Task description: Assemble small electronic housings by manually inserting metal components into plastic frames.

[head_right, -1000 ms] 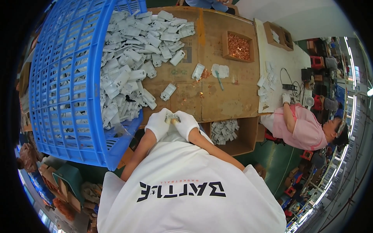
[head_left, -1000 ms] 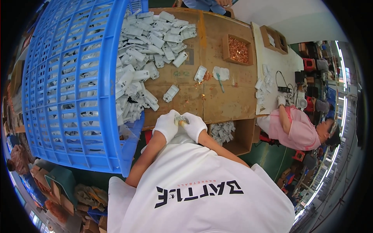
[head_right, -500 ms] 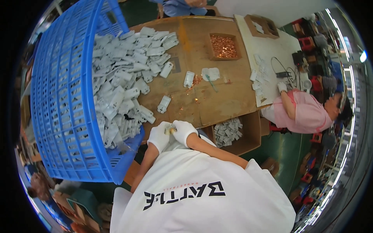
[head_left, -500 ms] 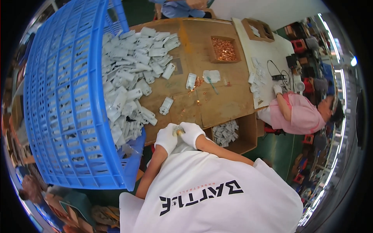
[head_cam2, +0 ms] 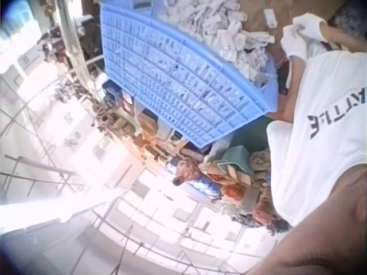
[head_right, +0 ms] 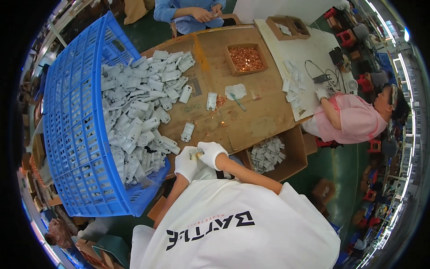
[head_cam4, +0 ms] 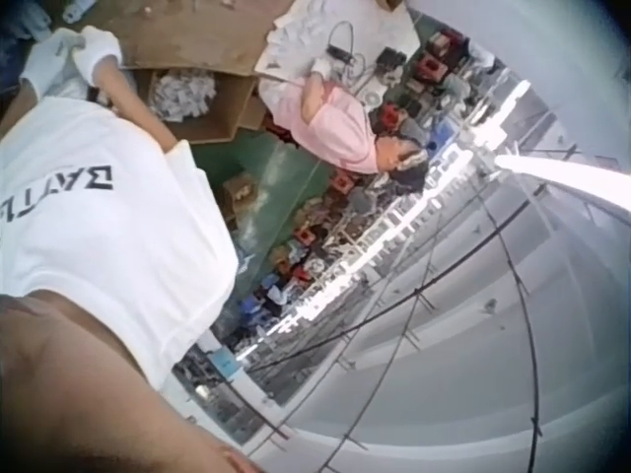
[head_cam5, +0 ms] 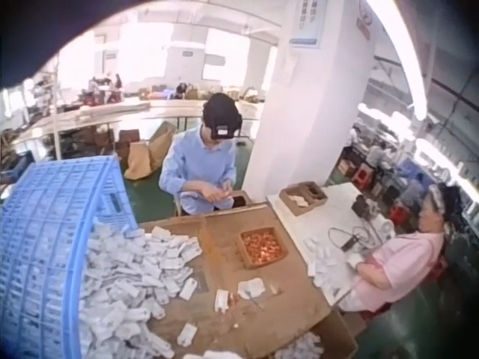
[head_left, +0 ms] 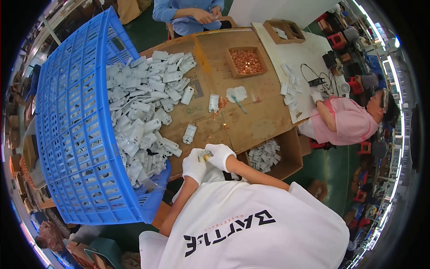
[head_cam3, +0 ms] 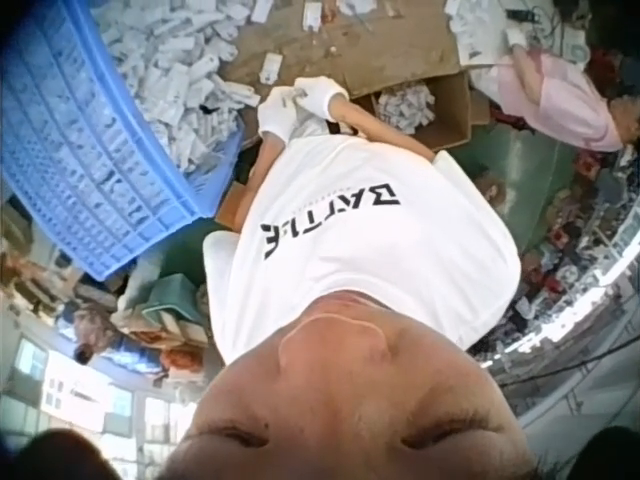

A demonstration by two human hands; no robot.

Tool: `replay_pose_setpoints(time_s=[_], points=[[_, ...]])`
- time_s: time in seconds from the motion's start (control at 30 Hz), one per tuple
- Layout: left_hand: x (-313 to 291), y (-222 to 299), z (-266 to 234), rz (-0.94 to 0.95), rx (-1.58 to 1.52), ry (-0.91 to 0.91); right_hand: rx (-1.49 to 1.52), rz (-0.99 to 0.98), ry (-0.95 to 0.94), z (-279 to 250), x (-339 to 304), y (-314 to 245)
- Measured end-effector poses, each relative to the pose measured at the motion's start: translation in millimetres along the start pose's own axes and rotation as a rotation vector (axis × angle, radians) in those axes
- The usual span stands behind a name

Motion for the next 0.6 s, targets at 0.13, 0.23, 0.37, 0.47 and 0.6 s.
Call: replay_pose_setpoints(time_s=[0.13, 0.23, 0.37, 0.47, 0.6], points=[[-4.5, -3.5, 4.8, -0.024, 0.047, 0.002, 0.040, -0.054, -0.017, 7.6, 0.3, 10.7], [-5.3, 4.0, 11.9, -0.047, 0.093, -0.065, 0.020, -0.010, -0.064, 4.1, -7.9, 15.6], [-12.3, 19.8, 11.8, -0.092, 0.029, -0.017, 0.007, 0.021, -0.063, -7.2, -16.7, 19.9], [-19.5, 30.0, 10.2, -0.057, 0.004, 0.032, 0.014, -0.018, -0.023, -14.9, -24.1, 17.2], [-21.6, 46.3, 11.8, 0.020, -0.098, -0.001, 0.032, -0.013, -0.009, -27.5, -31.1, 26.6]])
Point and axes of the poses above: each hand's wrist, its own x-axis towards the middle knuckle, its own z-axis out of the palm, y = z × x, the point moved 5 cm from there along x, towards the middle knuckle, and after that the axes turned 10 degrees about x, right-handed, at the moved point
